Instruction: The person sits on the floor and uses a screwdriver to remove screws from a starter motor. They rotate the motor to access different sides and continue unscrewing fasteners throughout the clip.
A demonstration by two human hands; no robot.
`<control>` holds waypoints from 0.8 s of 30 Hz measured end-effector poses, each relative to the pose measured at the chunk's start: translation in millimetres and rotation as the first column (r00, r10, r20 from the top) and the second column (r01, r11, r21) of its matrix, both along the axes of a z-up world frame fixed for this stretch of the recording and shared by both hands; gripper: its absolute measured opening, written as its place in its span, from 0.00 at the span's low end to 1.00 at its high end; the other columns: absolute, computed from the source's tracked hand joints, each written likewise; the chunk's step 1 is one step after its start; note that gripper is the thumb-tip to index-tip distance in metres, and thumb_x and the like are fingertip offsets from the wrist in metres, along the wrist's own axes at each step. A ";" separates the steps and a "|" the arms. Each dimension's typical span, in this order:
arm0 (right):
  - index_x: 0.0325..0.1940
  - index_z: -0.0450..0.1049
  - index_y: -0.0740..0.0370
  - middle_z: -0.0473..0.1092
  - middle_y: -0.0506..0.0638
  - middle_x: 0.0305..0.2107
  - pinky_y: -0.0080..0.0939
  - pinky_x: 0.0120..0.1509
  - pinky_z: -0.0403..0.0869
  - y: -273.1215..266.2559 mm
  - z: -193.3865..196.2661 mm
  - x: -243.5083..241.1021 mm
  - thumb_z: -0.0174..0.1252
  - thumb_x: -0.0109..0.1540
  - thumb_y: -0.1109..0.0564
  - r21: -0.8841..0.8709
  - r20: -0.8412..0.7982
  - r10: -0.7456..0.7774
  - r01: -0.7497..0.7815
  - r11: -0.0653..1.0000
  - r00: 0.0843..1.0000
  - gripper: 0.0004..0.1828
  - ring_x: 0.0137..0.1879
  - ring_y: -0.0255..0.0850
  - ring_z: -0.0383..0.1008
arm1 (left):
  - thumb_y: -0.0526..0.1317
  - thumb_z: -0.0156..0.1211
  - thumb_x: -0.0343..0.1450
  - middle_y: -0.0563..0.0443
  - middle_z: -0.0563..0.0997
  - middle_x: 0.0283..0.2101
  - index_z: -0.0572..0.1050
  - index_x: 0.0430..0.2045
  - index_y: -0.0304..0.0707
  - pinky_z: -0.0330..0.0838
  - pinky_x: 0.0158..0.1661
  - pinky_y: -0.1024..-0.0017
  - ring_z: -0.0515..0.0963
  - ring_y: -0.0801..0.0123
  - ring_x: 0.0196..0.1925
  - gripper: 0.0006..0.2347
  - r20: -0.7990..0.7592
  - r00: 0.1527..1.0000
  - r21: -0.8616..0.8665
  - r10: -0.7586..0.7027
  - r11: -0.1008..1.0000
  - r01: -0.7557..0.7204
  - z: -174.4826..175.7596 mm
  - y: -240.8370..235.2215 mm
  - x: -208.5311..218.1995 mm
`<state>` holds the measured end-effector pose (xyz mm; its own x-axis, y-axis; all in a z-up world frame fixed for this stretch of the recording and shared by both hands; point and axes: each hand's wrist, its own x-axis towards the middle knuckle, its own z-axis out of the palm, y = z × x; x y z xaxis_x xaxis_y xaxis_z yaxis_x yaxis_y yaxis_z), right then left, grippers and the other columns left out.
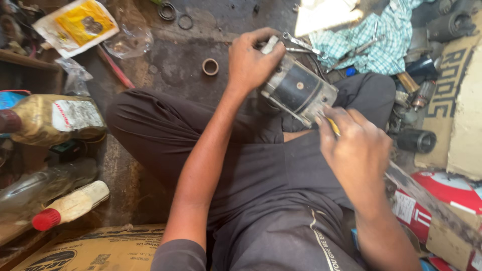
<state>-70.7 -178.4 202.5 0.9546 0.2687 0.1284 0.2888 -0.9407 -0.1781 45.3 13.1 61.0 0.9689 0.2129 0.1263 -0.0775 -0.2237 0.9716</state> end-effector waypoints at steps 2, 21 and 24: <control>0.47 0.81 0.58 0.77 0.54 0.37 0.51 0.42 0.75 -3.5 2.6 -6.3 0.64 0.67 0.54 0.044 -0.001 0.025 -0.025 0.999 1.000 0.08 0.39 0.56 0.78 | 0.45 0.65 0.64 0.48 0.88 0.32 0.84 0.36 0.41 0.79 0.39 0.71 0.89 0.67 0.36 0.12 0.001 1.000 0.017 -0.012 1.000 0.012 -1.1 -4.9 -6.3; 0.51 0.82 0.56 0.75 0.51 0.32 0.46 0.38 0.72 -61.6 -1.4 65.7 0.68 0.64 0.53 0.206 -0.201 0.222 -0.180 0.962 0.954 0.12 0.35 0.49 0.77 | 0.40 0.61 0.65 0.48 0.87 0.32 0.83 0.34 0.38 0.79 0.40 0.73 0.89 0.69 0.36 0.09 0.036 0.999 -0.017 -0.031 0.999 0.032 5.3 -0.9 -2.2; 0.51 0.82 0.55 0.74 0.51 0.31 0.46 0.37 0.71 -62.2 -1.6 67.0 0.68 0.64 0.52 0.192 -0.186 0.223 -0.187 0.963 0.957 0.12 0.33 0.49 0.75 | 0.39 0.61 0.65 0.47 0.86 0.32 0.82 0.35 0.37 0.79 0.39 0.73 0.88 0.69 0.35 0.09 0.024 0.999 0.002 -0.042 0.999 0.042 8.9 -0.5 -1.1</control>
<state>-3.7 -240.6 200.9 0.8918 0.4524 -0.0022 0.4128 -0.8156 -0.4055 44.2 12.6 69.8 0.9736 0.1721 0.1502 -0.1104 -0.2211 0.9690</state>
